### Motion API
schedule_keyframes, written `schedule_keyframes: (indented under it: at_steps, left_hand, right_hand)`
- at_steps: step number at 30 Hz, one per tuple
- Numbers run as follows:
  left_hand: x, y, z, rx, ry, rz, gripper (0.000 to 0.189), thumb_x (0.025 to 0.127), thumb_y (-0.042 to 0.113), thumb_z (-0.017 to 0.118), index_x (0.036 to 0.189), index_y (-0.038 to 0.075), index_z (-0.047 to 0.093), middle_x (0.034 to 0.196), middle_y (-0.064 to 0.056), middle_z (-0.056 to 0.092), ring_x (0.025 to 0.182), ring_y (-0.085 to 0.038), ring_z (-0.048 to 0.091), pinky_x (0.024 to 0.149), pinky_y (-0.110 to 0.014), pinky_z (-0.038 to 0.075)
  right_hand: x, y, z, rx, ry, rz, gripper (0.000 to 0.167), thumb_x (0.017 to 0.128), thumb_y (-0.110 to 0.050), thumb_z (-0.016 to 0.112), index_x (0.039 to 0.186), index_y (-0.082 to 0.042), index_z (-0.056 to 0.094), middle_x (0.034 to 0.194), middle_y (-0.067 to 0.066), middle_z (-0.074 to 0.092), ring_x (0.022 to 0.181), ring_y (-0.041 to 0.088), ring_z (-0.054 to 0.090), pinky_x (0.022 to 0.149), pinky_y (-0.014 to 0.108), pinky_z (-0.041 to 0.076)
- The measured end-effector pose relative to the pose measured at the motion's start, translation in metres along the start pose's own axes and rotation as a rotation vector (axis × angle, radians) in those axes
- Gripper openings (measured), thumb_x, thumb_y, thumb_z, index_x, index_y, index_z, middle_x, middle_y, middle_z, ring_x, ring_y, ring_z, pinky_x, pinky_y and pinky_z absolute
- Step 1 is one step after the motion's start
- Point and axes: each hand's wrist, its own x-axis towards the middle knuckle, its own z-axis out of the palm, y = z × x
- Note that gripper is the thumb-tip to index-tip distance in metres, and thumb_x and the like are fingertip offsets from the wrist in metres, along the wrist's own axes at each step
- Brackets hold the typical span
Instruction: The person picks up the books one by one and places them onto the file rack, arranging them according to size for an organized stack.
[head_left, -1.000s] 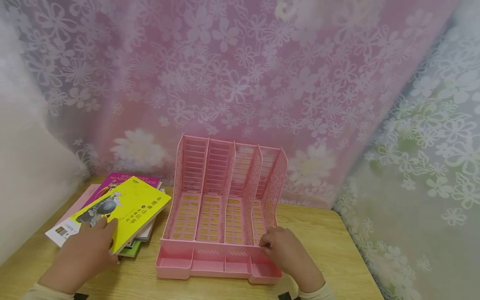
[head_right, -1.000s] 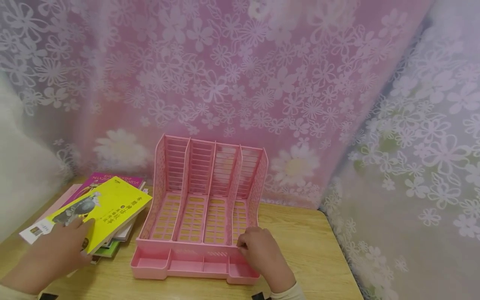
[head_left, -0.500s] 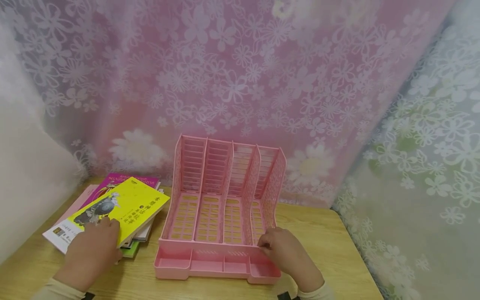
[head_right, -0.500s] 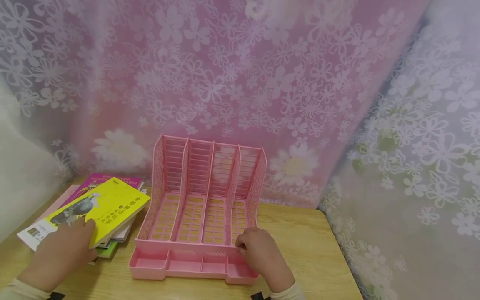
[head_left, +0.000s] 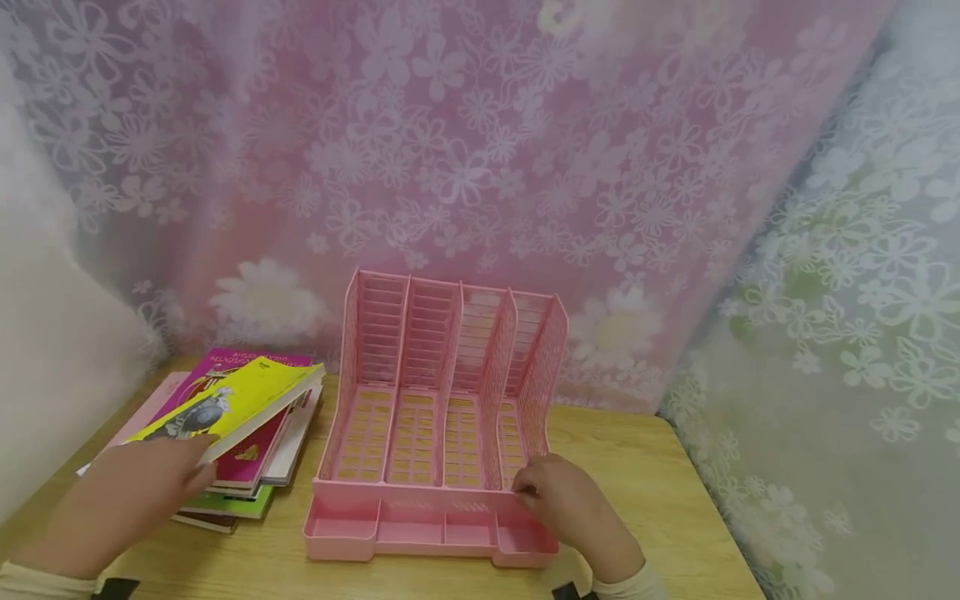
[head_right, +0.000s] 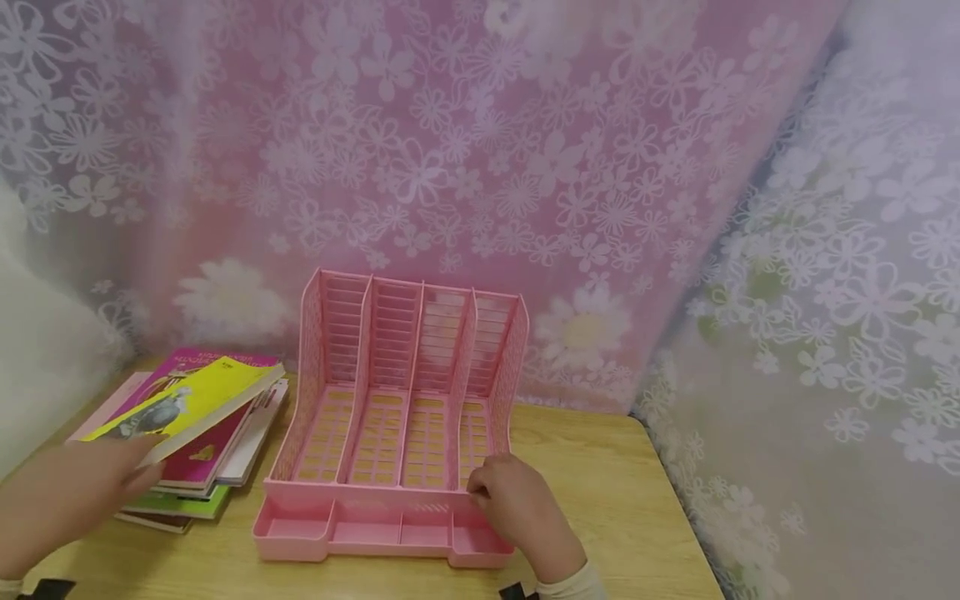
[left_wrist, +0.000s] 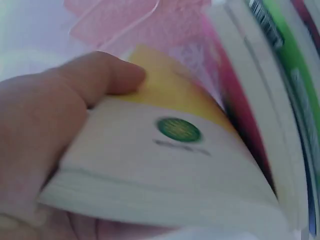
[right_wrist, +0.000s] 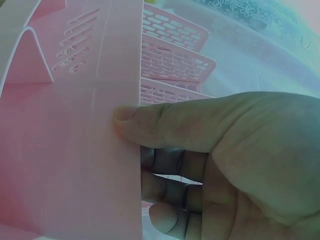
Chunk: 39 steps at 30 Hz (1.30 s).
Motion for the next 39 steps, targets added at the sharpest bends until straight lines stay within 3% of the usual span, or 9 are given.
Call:
schedule_keyframes:
  at_steps: [3,6,9,16,22,25,30,35,39]
  left_hand:
    - [0.001,-0.012,-0.011,-0.046,0.068,-0.01,0.022,0.092,0.026,0.072,0.084,0.014,0.057,0.058,0.007,0.033,0.052,-0.011,0.029,0.05,-0.031,0.03]
    - [0.002,-0.019,-0.021,-0.078,0.185,-0.021,0.036,0.095,0.03,0.073,0.113,-0.001,0.069,0.061,0.003,0.049,0.052,-0.012,0.033,0.048,-0.033,0.034]
    - [0.005,-0.018,-0.026,-0.136,0.315,-0.057,0.04,0.098,0.03,0.07,0.121,-0.001,0.067,0.061,0.004,0.052,0.051,-0.01,0.034,0.047,-0.035,0.035]
    - [0.017,0.012,-0.011,-0.347,0.519,-0.158,0.02,0.101,0.023,0.062,0.1,0.003,0.064,0.069,0.002,0.059,0.05,-0.005,0.034,0.043,-0.028,0.03]
    - [0.027,0.027,0.009,-0.372,0.66,-0.188,0.027,0.098,0.023,0.062,0.077,0.01,0.052,0.057,0.005,0.038,0.048,-0.005,0.026,0.041,-0.028,0.025]
    - [0.028,0.028,0.006,-0.395,0.621,-0.253,0.028,0.1,0.025,0.06,0.077,0.011,0.05,0.058,0.003,0.037,0.048,-0.01,0.028,0.042,-0.03,0.024]
    - [0.016,0.029,-0.006,-0.399,0.451,-0.373,0.032,0.099,0.029,0.059,0.074,0.011,0.05,0.055,0.002,0.038,0.047,-0.015,0.03,0.041,-0.031,0.025]
    - [0.004,0.028,-0.011,-0.367,0.32,-0.388,0.034,0.096,0.031,0.063,0.088,-0.001,0.06,0.055,-0.002,0.049,0.046,-0.018,0.035,0.042,-0.034,0.027]
    - [0.003,0.027,-0.011,-0.375,0.19,-0.378,0.053,0.102,0.038,0.058,0.109,-0.014,0.06,0.056,-0.004,0.048,0.047,-0.019,0.039,0.042,-0.034,0.029]
  right_hand:
    - [-0.001,0.002,-0.002,-0.003,0.0,0.011,0.006,0.085,-0.009,0.083,0.083,-0.014,0.079,0.079,-0.011,0.063,0.074,0.005,0.057,0.068,0.027,0.053]
    - [-0.002,0.004,-0.004,0.001,0.001,0.028,0.008,0.085,-0.009,0.083,0.082,-0.015,0.079,0.078,-0.012,0.062,0.074,0.004,0.055,0.068,0.027,0.052]
    - [-0.002,0.004,-0.005,0.01,0.004,0.028,0.008,0.085,-0.008,0.083,0.082,-0.015,0.079,0.078,-0.013,0.062,0.073,0.003,0.054,0.067,0.026,0.052]
    - [0.0,0.004,-0.002,0.036,-0.03,0.016,0.009,0.086,-0.009,0.082,0.081,-0.015,0.078,0.077,-0.014,0.06,0.072,0.002,0.052,0.068,0.027,0.051]
    - [0.002,0.002,0.0,0.089,-0.068,0.065,0.009,0.087,-0.01,0.08,0.082,-0.015,0.077,0.078,-0.014,0.061,0.073,0.001,0.052,0.068,0.028,0.051]
    - [0.001,0.002,0.001,0.114,-0.078,0.087,0.009,0.088,-0.01,0.08,0.082,-0.016,0.076,0.078,-0.015,0.061,0.073,0.002,0.053,0.068,0.028,0.05]
    - [-0.003,0.004,-0.001,0.085,-0.072,0.083,0.009,0.088,-0.014,0.081,0.083,-0.019,0.075,0.078,-0.016,0.061,0.073,0.004,0.054,0.067,0.028,0.049]
    - [-0.013,0.009,-0.012,-0.079,-0.018,0.138,0.022,0.083,-0.013,0.084,0.076,-0.026,0.067,0.074,-0.019,0.057,0.072,0.006,0.048,0.069,0.033,0.045]
    - [-0.015,0.011,-0.017,-0.068,-0.048,0.2,0.026,0.084,-0.012,0.083,0.075,-0.026,0.063,0.077,-0.017,0.057,0.07,0.004,0.051,0.063,0.03,0.045]
